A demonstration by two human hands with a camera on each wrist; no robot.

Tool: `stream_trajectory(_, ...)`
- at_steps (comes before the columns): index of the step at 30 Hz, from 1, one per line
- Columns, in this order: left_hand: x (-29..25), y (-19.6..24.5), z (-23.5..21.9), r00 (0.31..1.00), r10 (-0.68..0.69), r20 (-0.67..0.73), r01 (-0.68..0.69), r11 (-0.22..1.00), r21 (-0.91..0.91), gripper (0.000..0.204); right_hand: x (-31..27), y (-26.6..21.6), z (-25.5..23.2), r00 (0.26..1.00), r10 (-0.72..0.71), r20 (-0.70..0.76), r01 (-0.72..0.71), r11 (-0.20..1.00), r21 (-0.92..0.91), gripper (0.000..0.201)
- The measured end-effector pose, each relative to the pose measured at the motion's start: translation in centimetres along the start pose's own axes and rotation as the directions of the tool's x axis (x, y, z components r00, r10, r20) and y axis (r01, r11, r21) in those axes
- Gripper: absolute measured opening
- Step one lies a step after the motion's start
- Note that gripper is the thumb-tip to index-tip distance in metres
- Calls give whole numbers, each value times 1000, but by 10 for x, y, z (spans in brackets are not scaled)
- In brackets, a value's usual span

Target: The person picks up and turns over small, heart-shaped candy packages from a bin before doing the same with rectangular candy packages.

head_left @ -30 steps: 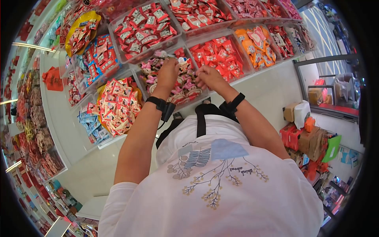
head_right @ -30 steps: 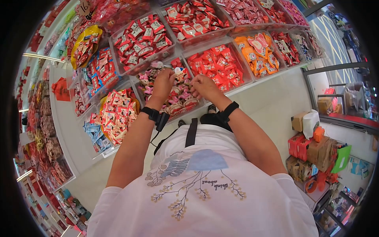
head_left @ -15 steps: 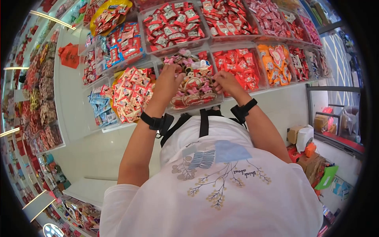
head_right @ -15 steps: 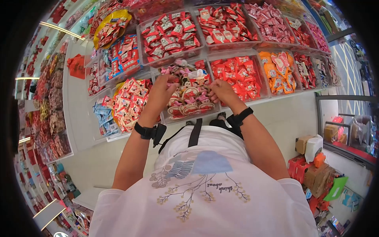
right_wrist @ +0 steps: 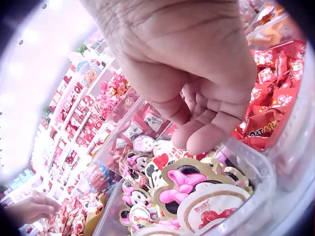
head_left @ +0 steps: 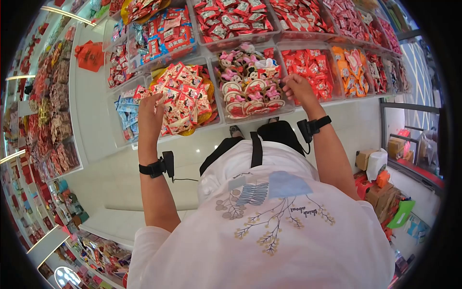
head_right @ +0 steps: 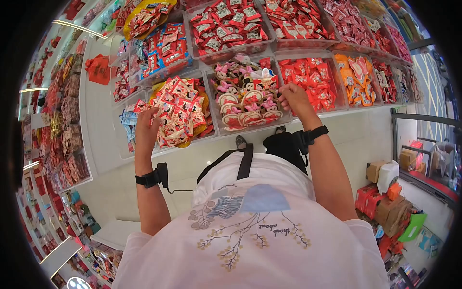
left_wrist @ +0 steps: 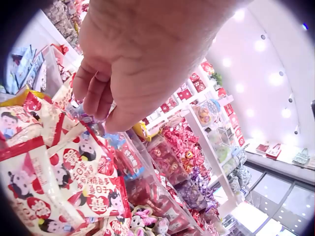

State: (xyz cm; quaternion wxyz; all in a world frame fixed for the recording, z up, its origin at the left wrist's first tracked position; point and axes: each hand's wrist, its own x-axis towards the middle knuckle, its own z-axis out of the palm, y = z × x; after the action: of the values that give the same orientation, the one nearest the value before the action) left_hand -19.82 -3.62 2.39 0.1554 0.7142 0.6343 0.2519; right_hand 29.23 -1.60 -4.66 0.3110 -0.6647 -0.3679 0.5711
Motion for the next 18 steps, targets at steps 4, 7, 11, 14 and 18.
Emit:
stream_trajectory(4,-3,-9,0,998,60,31,-58,995,-86,22,-9,1,4,999,-26,-37,26,1000,1,19)
stream_trajectory(7,0,-8,-4,997,-2,74,9,995,-101,17,-4,1,5,999,-15,-32,15,1000,-4,19)
stream_trajectory(11,1,-13,-2,989,-67,130,89,982,-166,13,-5,-2,4,999,-14,-31,13,1000,-24,17)
stream_trajectory(14,-2,-20,-5,990,-58,127,79,983,-168,12,0,2,2,1000,4,-18,-5,1000,-30,18)
stream_trajectory(18,-1,-5,-28,984,-149,95,172,929,-328,9,-6,-3,2,1000,-4,-18,4,1000,-21,19)
